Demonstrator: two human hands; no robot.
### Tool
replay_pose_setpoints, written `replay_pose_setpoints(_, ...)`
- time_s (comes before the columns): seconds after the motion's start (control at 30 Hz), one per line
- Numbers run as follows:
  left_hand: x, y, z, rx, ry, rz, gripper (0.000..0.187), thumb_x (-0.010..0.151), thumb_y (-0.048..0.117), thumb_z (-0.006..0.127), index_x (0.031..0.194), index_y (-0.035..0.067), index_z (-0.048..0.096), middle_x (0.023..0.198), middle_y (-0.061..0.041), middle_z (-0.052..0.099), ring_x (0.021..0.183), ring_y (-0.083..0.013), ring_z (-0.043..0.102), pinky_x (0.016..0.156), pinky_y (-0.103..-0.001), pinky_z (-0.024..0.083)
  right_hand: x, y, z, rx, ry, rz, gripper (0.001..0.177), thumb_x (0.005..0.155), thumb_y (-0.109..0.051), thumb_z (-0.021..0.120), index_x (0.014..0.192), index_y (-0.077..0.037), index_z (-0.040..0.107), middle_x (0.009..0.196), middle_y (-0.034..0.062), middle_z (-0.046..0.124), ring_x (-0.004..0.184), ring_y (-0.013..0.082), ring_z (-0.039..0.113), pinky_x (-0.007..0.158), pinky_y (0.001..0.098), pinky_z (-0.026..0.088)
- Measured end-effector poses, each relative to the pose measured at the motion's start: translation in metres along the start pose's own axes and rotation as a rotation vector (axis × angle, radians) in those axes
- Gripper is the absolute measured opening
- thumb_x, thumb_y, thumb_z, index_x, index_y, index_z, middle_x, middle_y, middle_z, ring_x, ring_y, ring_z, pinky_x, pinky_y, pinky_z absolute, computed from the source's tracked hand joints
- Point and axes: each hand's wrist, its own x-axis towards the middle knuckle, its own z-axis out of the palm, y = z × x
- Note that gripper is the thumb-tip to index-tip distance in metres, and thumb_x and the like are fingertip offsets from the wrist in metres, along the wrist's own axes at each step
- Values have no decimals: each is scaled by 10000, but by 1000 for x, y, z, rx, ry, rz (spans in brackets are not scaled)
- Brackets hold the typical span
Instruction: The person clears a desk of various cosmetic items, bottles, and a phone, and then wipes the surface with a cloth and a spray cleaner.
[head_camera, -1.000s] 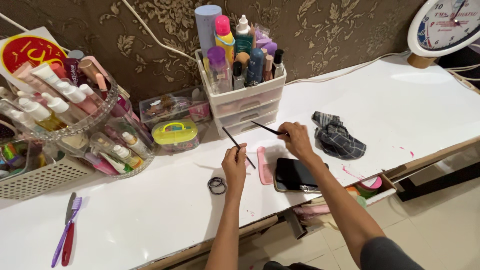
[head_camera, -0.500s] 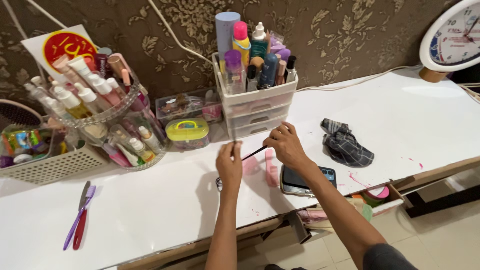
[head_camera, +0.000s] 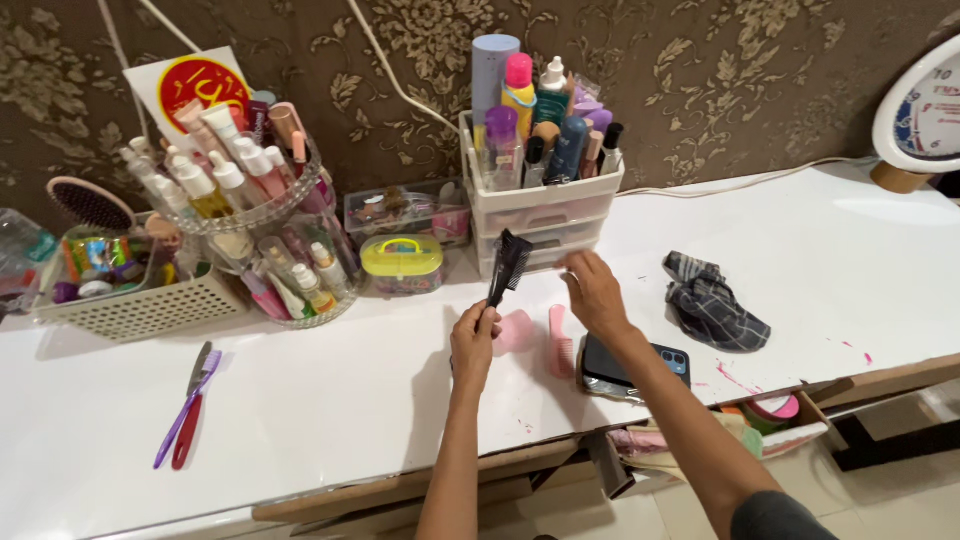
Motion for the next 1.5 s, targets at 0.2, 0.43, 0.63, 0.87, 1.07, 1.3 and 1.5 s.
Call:
replay_pose_setpoints(0.2,-3,11,-17,-12,53,-23,321,1029,174,543,1287,60,696,926,-25,656,740,-106,569,699,-278,507,-24,72,46,-198,-659,-90,539,723,52,680,1228,-137,681,1301,64,611,1200,314,542,917,421,534)
replay_pose_setpoints(0.43,-5,7,-42,-143,50,19,327,1024,128,540,1312,41,670,996,-30,660,817,-109,616,787,-285,540,-8,96,53,-462,-854,-284,210,864,-245,720,1051,-161,672,1185,3,632,1215,238,574,993,342,534)
replay_pose_setpoints(0.63,-9,19,-68,-229,89,-2,314,1007,120,561,1299,59,660,1035,-44,690,890,-120,676,857,-287,555,-2,133,59,-344,-698,-321,330,854,-110,661,1183,-113,633,1158,82,670,1084,294,635,859,392,552)
replay_pose_setpoints(0.87,-26,33,-108,-211,61,99,307,1040,130,528,1288,39,685,1017,-53,668,888,-132,672,866,-298,536,3,93,1,-208,-523,57,132,955,-126,623,1086,-126,641,1044,106,736,967,304,704,832,413,562)
replay_pose_setpoints(1.07,-26,51,-143,-287,34,113,278,1034,129,517,1237,22,674,954,-54,688,938,-155,711,904,-298,542,3,-1,19,382,-228,191,263,950,-19,577,1201,-46,502,1017,132,721,851,212,725,694,321,592)
replay_pose_setpoints(1.3,-30,66,-219,-276,49,157,248,1047,153,505,1199,31,657,992,-37,732,926,-126,699,879,-273,549,7,-198,129,1010,-529,214,255,969,-116,642,1168,-66,490,933,82,682,793,141,706,614,291,574)
replay_pose_setpoints(1.5,-42,74,-300,-198,174,156,243,1047,175,528,1158,17,676,906,-5,684,780,-89,607,700,-265,512,14,-334,168,1035,-684,234,201,981,-89,615,1140,-54,498,873,72,730,763,139,696,626,289,554)
